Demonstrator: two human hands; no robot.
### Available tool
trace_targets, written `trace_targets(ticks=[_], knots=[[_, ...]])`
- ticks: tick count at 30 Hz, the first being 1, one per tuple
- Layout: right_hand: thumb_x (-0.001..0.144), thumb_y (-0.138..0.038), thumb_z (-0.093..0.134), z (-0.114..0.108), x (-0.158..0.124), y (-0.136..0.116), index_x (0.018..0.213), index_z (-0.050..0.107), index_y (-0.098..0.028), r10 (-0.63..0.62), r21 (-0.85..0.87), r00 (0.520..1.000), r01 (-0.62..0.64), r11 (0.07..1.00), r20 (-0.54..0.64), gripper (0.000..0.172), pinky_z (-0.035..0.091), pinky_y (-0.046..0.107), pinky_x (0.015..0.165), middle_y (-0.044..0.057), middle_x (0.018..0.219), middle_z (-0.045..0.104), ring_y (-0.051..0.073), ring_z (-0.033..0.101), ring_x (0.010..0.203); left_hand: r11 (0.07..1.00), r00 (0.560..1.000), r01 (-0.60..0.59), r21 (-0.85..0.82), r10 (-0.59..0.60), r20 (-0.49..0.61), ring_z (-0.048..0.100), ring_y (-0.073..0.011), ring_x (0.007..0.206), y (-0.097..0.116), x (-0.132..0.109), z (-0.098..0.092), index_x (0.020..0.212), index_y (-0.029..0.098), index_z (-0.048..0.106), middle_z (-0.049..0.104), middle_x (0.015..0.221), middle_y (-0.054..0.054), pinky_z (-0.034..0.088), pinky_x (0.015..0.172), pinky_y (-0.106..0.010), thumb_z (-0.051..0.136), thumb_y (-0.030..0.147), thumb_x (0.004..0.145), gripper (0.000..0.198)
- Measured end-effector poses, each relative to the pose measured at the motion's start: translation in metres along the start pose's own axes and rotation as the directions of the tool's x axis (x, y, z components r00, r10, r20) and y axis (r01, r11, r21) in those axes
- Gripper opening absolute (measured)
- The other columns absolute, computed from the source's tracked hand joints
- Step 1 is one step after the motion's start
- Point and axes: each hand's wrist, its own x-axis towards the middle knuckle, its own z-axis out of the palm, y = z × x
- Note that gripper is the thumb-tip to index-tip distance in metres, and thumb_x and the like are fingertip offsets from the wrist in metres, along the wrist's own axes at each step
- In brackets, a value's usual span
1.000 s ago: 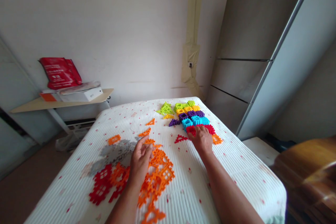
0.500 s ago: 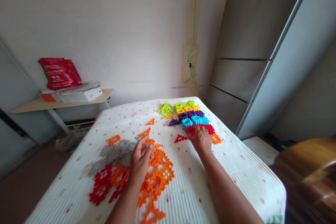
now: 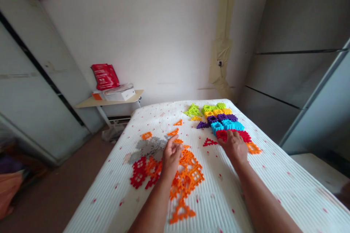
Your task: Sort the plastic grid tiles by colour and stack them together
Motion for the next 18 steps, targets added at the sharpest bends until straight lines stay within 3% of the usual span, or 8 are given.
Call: trace_targets(ticks=[3, 6, 9, 12, 15, 18], knots=[[0.079, -0.042, 0.057, -0.005, -0.001, -0.003, 0.093, 0.061, -0.016, -0.054, 0.032, 0.994, 0.057, 0.998, -0.094, 0.03, 0.028, 0.027, 0.052, 0.01, 0.089, 0.06, 0.02, 0.056, 0.072, 1.0, 1.0, -0.007, 0.013, 0.007, -0.015, 0.052, -0.0089, 0.055, 0.004, 0.0, 0.001, 0.109, 0.017, 0.054, 0.059, 0.069, 0.002, 0.04, 0.053, -0.021, 0.062, 0.031, 0.071, 0.041], [0.084, -0.037, 0.051, -0.009, -0.003, -0.008, 0.094, 0.063, -0.018, -0.173, 0.132, 0.959, 0.206, 0.97, -0.226, 0.025, 0.028, 0.024, 0.05, 0.007, 0.092, 0.061, 0.017, 0.056, 0.073, 1.0, 0.999, -0.014, 0.025, 0.015, -0.038, 0.05, -0.0081, 0.053, 0.016, 0.0, -0.006, 0.096, 0.015, 0.061, 0.06, 0.069, 0.0, 0.039, 0.051, -0.02, 0.061, 0.033, 0.072, 0.03], [0.088, -0.032, 0.046, -0.012, -0.005, -0.012, 0.09, 0.064, -0.016, -0.284, 0.213, 0.894, 0.37, 0.904, -0.347, 0.024, 0.032, 0.023, 0.051, 0.006, 0.09, 0.062, 0.014, 0.057, 0.073, 0.997, 0.991, -0.062, 0.053, 0.068, -0.113, 0.051, -0.0087, 0.054, 0.039, 0.001, -0.028, 0.09, 0.014, 0.064, 0.063, 0.07, -0.002, 0.04, 0.053, -0.021, 0.058, 0.035, 0.073, 0.027], [0.088, -0.03, 0.047, -0.012, -0.005, -0.014, 0.087, 0.064, -0.016, -0.304, 0.247, 0.857, 0.428, 0.869, -0.416, 0.023, 0.033, 0.022, 0.051, 0.005, 0.086, 0.063, 0.013, 0.056, 0.07, 0.976, 0.982, -0.077, 0.203, 0.109, -0.152, 0.055, -0.011, 0.059, 0.064, -0.001, -0.064, 0.09, 0.015, 0.065, 0.066, 0.075, -0.003, 0.041, 0.056, -0.022, 0.058, 0.036, 0.073, 0.027], [0.088, -0.03, 0.047, -0.012, -0.005, -0.013, 0.085, 0.064, -0.016, -0.291, 0.275, 0.854, 0.432, 0.859, -0.43, 0.022, 0.034, 0.021, 0.052, 0.005, 0.084, 0.064, 0.013, 0.057, 0.068, 0.844, 0.991, -0.044, 0.534, 0.104, -0.082, 0.06, -0.0157, 0.074, 0.076, -0.008, -0.104, 0.083, 0.018, 0.068, 0.068, 0.08, -0.003, 0.043, 0.069, -0.025, 0.059, 0.032, 0.071, 0.02], [0.088, -0.031, 0.046, -0.012, -0.006, -0.014, 0.084, 0.064, -0.017, -0.3, 0.298, 0.859, 0.44, 0.847, -0.416, 0.023, 0.035, 0.022, 0.053, 0.006, 0.084, 0.064, 0.014, 0.057, 0.068, 0.642, 0.999, 0.015, 0.767, 0.018, -0.034, 0.061, -0.0182, 0.074, 0.068, -0.016, -0.137, 0.074, 0.021, 0.069, 0.069, 0.076, -0.001, 0.043, 0.07, -0.027, 0.058, 0.025, 0.068, 0.014]])
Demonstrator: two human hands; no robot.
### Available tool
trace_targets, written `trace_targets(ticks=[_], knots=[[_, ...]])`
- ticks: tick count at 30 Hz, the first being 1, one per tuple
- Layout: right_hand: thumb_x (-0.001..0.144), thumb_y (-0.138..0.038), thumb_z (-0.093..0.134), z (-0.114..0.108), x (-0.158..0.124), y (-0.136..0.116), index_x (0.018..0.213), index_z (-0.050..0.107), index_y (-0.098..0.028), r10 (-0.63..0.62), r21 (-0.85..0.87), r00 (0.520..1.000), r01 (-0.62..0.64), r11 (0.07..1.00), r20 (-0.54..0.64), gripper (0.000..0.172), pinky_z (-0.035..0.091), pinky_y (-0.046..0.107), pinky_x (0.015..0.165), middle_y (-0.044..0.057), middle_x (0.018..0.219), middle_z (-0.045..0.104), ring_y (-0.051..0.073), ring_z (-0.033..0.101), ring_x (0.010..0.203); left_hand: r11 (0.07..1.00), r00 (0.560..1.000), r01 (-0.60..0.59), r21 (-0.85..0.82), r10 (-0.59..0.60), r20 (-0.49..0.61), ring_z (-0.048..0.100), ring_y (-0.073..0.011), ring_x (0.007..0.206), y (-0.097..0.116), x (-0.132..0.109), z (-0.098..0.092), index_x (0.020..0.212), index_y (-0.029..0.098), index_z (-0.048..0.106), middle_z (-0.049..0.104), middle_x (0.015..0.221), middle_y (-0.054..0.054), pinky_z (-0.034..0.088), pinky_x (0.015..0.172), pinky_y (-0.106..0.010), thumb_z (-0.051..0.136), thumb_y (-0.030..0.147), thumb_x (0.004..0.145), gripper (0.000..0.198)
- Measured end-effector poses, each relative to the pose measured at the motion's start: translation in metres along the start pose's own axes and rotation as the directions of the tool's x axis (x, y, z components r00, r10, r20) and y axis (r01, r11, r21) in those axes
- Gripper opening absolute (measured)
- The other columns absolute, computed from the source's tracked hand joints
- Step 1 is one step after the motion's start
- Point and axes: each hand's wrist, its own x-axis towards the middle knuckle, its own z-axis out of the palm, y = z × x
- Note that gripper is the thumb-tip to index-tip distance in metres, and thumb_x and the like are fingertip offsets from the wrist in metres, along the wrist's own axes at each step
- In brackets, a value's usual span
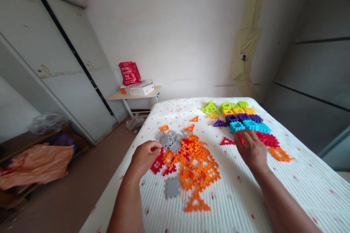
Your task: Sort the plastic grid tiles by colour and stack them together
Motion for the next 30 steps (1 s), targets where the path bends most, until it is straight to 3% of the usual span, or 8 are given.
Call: trace_targets(ticks=[3, 9, 14, 21, 30], knots=[[0.088, -0.03, 0.046, 0.001, -0.001, -0.001, 0.085, 0.063, -0.017, 0.002, 0.03, 0.999, -0.003, 1.0, 0.032, 0.023, 0.035, 0.023, 0.054, 0.006, 0.085, 0.064, 0.015, 0.058, 0.07, 0.99, 0.999, 0.024, 0.138, -0.028, 0.03, 0.061, -0.0198, 0.078, -0.031, -0.007, 0.002, 0.072, 0.022, 0.07, 0.069, 0.078, -0.002, 0.043, 0.072, -0.028, 0.058, 0.018, 0.063, 0.016], [0.088, -0.029, 0.046, 0.006, -0.004, -0.001, 0.088, 0.063, -0.016, -0.018, 0.081, 0.997, 0.011, 0.997, 0.078, 0.021, 0.039, 0.024, 0.058, 0.007, 0.086, 0.063, 0.016, 0.059, 0.073, 0.987, 0.99, -0.021, 0.162, -0.002, 0.14, 0.055, -0.0217, 0.103, -0.064, -0.011, 0.02, 0.105, 0.021, 0.064, 0.062, 0.109, -0.006, 0.038, 0.092, -0.032, 0.058, 0.007, 0.055, 0.053], [0.089, -0.029, 0.045, 0.007, -0.004, 0.0, 0.088, 0.063, -0.016, -0.024, 0.095, 0.996, 0.015, 0.995, 0.088, 0.021, 0.039, 0.023, 0.059, 0.006, 0.086, 0.063, 0.015, 0.058, 0.073, 0.959, 0.99, 0.007, 0.282, -0.045, 0.131, 0.053, -0.0242, 0.105, -0.063, -0.009, 0.025, 0.104, 0.018, 0.065, 0.056, 0.11, -0.01, 0.037, 0.095, -0.033, 0.061, 0.015, 0.059, 0.045], [0.09, -0.029, 0.043, 0.006, -0.003, -0.006, 0.085, 0.062, -0.016, -0.01, 0.148, 0.994, -0.006, 0.989, 0.107, 0.023, 0.039, 0.023, 0.059, 0.007, 0.084, 0.063, 0.015, 0.058, 0.071, 0.941, 0.977, 0.032, 0.337, -0.101, 0.189, 0.052, -0.0244, 0.107, -0.055, -0.008, 0.021, 0.115, 0.015, 0.058, 0.054, 0.112, -0.012, 0.037, 0.094, -0.032, 0.058, 0.015, 0.059, 0.056], [0.09, -0.029, 0.042, 0.008, -0.005, -0.005, 0.087, 0.061, -0.016, -0.023, 0.172, 0.989, -0.002, 0.985, 0.144, 0.023, 0.041, 0.022, 0.06, 0.007, 0.085, 0.063, 0.014, 0.059, 0.073, 0.985, 0.996, 0.026, 0.169, -0.04, 0.076, 0.056, -0.0217, 0.087, -0.061, -0.011, 0.026, 0.087, 0.018, 0.064, 0.06, 0.086, -0.004, 0.041, 0.081, -0.032, 0.059, 0.015, 0.058, 0.029]])
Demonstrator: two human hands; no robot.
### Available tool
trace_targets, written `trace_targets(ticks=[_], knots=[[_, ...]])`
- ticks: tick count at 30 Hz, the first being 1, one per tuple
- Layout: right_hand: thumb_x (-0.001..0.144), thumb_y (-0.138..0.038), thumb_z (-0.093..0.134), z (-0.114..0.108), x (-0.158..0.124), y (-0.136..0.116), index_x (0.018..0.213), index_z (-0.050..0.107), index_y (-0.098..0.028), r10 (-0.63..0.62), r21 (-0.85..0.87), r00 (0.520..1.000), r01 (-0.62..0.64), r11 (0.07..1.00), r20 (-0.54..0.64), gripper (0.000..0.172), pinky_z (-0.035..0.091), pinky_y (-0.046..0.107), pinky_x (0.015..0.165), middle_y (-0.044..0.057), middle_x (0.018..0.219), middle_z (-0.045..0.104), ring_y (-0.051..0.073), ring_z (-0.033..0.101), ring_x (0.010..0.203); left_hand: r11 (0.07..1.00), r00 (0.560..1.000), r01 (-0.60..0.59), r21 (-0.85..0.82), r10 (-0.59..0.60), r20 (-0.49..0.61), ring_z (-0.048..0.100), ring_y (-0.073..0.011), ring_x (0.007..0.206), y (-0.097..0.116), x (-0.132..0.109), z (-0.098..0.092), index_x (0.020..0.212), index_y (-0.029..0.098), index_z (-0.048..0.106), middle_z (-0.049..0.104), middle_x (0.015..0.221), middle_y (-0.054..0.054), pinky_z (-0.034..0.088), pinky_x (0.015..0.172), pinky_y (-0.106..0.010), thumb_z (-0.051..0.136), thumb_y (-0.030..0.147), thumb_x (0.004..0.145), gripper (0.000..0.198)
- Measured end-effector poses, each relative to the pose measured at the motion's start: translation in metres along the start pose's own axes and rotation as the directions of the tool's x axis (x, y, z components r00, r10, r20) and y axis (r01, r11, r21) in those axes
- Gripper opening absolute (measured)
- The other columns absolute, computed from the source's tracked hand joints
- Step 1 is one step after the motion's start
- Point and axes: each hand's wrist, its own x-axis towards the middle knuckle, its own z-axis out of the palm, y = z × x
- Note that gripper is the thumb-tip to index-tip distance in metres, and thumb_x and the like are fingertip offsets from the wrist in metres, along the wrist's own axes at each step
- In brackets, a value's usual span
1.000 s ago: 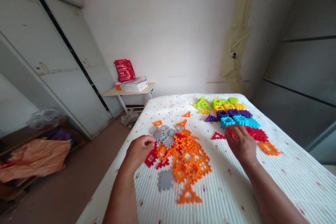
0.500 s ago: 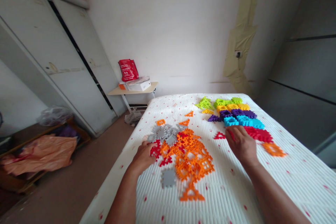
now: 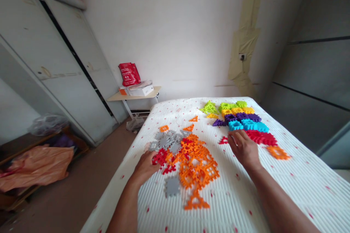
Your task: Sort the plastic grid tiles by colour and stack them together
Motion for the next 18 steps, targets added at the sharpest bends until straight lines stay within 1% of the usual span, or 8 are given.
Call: trace_targets(ticks=[3, 5, 7, 8, 11, 13, 15, 18], knots=[[0.09, -0.028, 0.043, 0.001, 0.0, 0.0, 0.088, 0.061, -0.016, -0.003, 0.016, 1.0, 0.003, 1.0, 0.006, 0.022, 0.041, 0.022, 0.061, 0.007, 0.086, 0.063, 0.014, 0.059, 0.074, 1.0, 1.0, -0.027, 0.0, 0.027, -0.015, 0.056, -0.0207, 0.085, -0.005, -0.002, 0.004, 0.078, 0.019, 0.063, 0.057, 0.083, -0.003, 0.042, 0.08, -0.031, 0.058, 0.016, 0.059, 0.02], [0.089, -0.028, 0.043, 0.002, 0.0, 0.0, 0.088, 0.061, -0.016, -0.006, 0.02, 1.0, 0.006, 1.0, 0.009, 0.021, 0.041, 0.022, 0.061, 0.007, 0.086, 0.063, 0.014, 0.06, 0.074, 0.999, 0.998, -0.036, -0.015, 0.035, -0.054, 0.055, -0.0209, 0.092, -0.007, -0.002, 0.006, 0.071, 0.019, 0.062, 0.056, 0.091, -0.004, 0.042, 0.084, -0.031, 0.059, 0.015, 0.056, 0.016], [0.089, -0.028, 0.043, 0.002, 0.0, -0.001, 0.087, 0.061, -0.016, -0.008, 0.029, 1.0, 0.007, 1.0, 0.017, 0.021, 0.041, 0.022, 0.061, 0.007, 0.086, 0.063, 0.014, 0.06, 0.074, 0.998, 0.995, -0.042, -0.046, 0.037, -0.092, 0.053, -0.0219, 0.098, -0.006, -0.002, 0.007, 0.068, 0.019, 0.061, 0.056, 0.1, -0.005, 0.041, 0.089, -0.031, 0.06, 0.015, 0.053, 0.016], [0.089, -0.028, 0.043, 0.002, 0.0, -0.002, 0.087, 0.061, -0.016, -0.008, 0.034, 1.0, 0.007, 0.999, 0.023, 0.021, 0.041, 0.022, 0.061, 0.007, 0.086, 0.063, 0.014, 0.06, 0.074, 0.996, 0.995, -0.043, -0.073, 0.036, -0.093, 0.053, -0.0222, 0.099, -0.005, -0.002, 0.008, 0.068, 0.019, 0.06, 0.056, 0.1, -0.005, 0.041, 0.089, -0.032, 0.06, 0.015, 0.053, 0.016], [0.09, -0.028, 0.042, 0.003, 0.001, -0.003, 0.087, 0.061, -0.016, 0.001, 0.05, 0.999, -0.003, 0.999, 0.046, 0.022, 0.041, 0.023, 0.061, 0.007, 0.087, 0.063, 0.014, 0.06, 0.074, 0.987, 0.998, -0.059, -0.148, 0.055, -0.035, 0.055, -0.0208, 0.086, -0.002, -0.003, 0.008, 0.066, 0.018, 0.06, 0.058, 0.081, -0.002, 0.044, 0.08, -0.032, 0.058, 0.015, 0.055, 0.012], [0.09, -0.029, 0.042, 0.003, 0.001, -0.004, 0.087, 0.061, -0.016, 0.014, 0.056, 0.998, -0.018, 0.998, 0.063, 0.023, 0.041, 0.023, 0.062, 0.007, 0.087, 0.063, 0.015, 0.06, 0.075, 0.986, 0.997, -0.08, -0.148, 0.079, -0.017, 0.055, -0.0192, 0.078, 0.0, -0.003, 0.009, 0.064, 0.018, 0.059, 0.056, 0.073, -0.001, 0.044, 0.074, -0.03, 0.056, 0.014, 0.055, 0.01], [0.09, -0.029, 0.041, 0.002, 0.001, -0.006, 0.086, 0.061, -0.016, 0.021, 0.059, 0.997, -0.025, 0.998, 0.072, 0.024, 0.041, 0.023, 0.062, 0.008, 0.086, 0.063, 0.015, 0.06, 0.075, 0.986, 0.995, -0.098, -0.134, 0.094, -0.034, 0.054, -0.0184, 0.075, 0.0, -0.004, 0.01, 0.062, 0.017, 0.059, 0.055, 0.072, -0.001, 0.043, 0.073, -0.03, 0.056, 0.012, 0.054, 0.01], [0.09, -0.028, 0.041, 0.002, 0.001, -0.007, 0.086, 0.061, -0.016, 0.016, 0.065, 0.997, -0.021, 0.998, 0.075, 0.024, 0.041, 0.024, 0.062, 0.008, 0.085, 0.063, 0.015, 0.059, 0.073, 0.982, 0.992, -0.097, -0.165, 0.082, -0.093, 0.054, -0.0186, 0.078, 0.0, -0.006, 0.012, 0.064, 0.018, 0.061, 0.056, 0.076, 0.0, 0.044, 0.075, -0.03, 0.057, 0.013, 0.053, 0.013]])
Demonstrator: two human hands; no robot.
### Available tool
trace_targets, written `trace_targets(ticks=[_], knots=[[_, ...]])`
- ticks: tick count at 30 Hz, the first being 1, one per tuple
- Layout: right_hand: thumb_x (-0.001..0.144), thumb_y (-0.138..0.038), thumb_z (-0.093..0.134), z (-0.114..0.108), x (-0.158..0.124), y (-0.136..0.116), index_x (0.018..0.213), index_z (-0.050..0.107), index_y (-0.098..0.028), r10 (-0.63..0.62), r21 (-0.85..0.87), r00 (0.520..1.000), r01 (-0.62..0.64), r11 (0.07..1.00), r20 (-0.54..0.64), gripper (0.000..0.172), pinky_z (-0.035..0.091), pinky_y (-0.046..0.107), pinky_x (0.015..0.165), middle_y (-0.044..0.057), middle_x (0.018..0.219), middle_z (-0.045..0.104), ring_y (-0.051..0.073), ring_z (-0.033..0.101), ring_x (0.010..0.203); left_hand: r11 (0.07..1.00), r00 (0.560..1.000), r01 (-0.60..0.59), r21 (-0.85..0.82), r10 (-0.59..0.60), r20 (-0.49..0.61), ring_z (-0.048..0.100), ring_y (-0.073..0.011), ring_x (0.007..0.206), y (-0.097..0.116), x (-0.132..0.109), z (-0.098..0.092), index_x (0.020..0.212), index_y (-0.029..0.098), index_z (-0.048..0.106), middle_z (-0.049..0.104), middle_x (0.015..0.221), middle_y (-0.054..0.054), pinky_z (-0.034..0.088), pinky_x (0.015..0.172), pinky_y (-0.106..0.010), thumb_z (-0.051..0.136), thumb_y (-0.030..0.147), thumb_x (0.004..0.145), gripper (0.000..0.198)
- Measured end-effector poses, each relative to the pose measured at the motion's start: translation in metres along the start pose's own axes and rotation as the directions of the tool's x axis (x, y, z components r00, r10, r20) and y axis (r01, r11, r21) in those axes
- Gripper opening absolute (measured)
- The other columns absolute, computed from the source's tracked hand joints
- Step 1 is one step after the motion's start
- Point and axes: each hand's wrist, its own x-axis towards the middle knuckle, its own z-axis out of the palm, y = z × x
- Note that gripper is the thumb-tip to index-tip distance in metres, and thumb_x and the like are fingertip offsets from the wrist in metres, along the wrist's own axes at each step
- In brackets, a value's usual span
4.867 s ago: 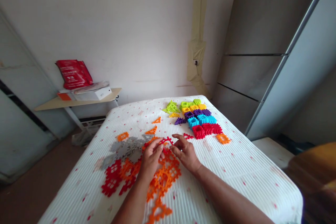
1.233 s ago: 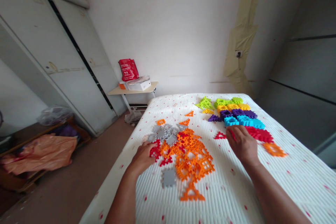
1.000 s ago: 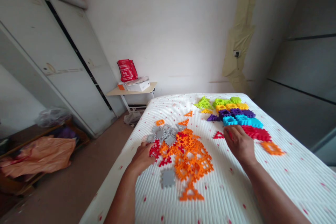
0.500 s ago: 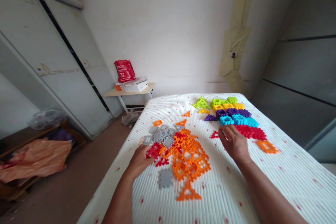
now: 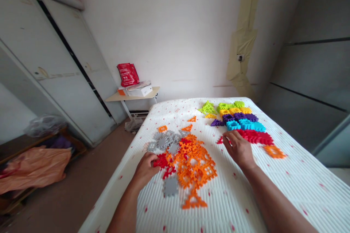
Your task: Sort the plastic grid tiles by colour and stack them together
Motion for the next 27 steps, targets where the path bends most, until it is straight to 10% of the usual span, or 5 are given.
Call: trace_targets(ticks=[10, 17, 27], knots=[[0.089, -0.027, 0.041, 0.005, -0.002, -0.002, 0.086, 0.061, -0.016, -0.017, 0.093, 0.999, 0.013, 0.996, 0.048, 0.023, 0.044, 0.025, 0.066, 0.007, 0.084, 0.061, 0.015, 0.059, 0.075, 0.991, 0.988, -0.096, -0.095, 0.084, -0.129, 0.053, -0.0209, 0.094, 0.045, 0.005, -0.001, 0.063, 0.019, 0.058, 0.052, 0.094, -0.005, 0.045, 0.08, -0.029, 0.057, 0.021, 0.057, 0.006], [0.087, -0.029, 0.043, 0.017, -0.008, -0.02, 0.085, 0.062, -0.018, 0.061, 0.299, 0.981, -0.114, 0.947, 0.182, 0.023, 0.046, 0.027, 0.068, 0.006, 0.08, 0.063, 0.016, 0.059, 0.073, 0.963, 0.964, -0.257, -0.086, 0.249, -0.091, 0.052, -0.0197, 0.098, 0.094, 0.028, 0.034, 0.065, 0.019, 0.056, 0.05, 0.1, -0.005, 0.042, 0.088, -0.031, 0.056, 0.012, 0.06, 0.008], [0.07, -0.038, 0.06, 0.019, -0.004, -0.042, 0.076, 0.06, -0.015, 0.24, 0.718, 0.798, -0.603, 0.349, 0.553, 0.024, 0.036, 0.019, 0.045, -0.005, 0.056, 0.051, 0.006, 0.042, 0.045, 0.888, 0.904, -0.425, -0.176, 0.427, -0.029, 0.053, -0.021, 0.099, 0.131, 0.023, 0.086, 0.062, 0.02, 0.058, 0.053, 0.097, -0.006, 0.042, 0.089, -0.035, 0.053, 0.003, 0.059, 0.018]])
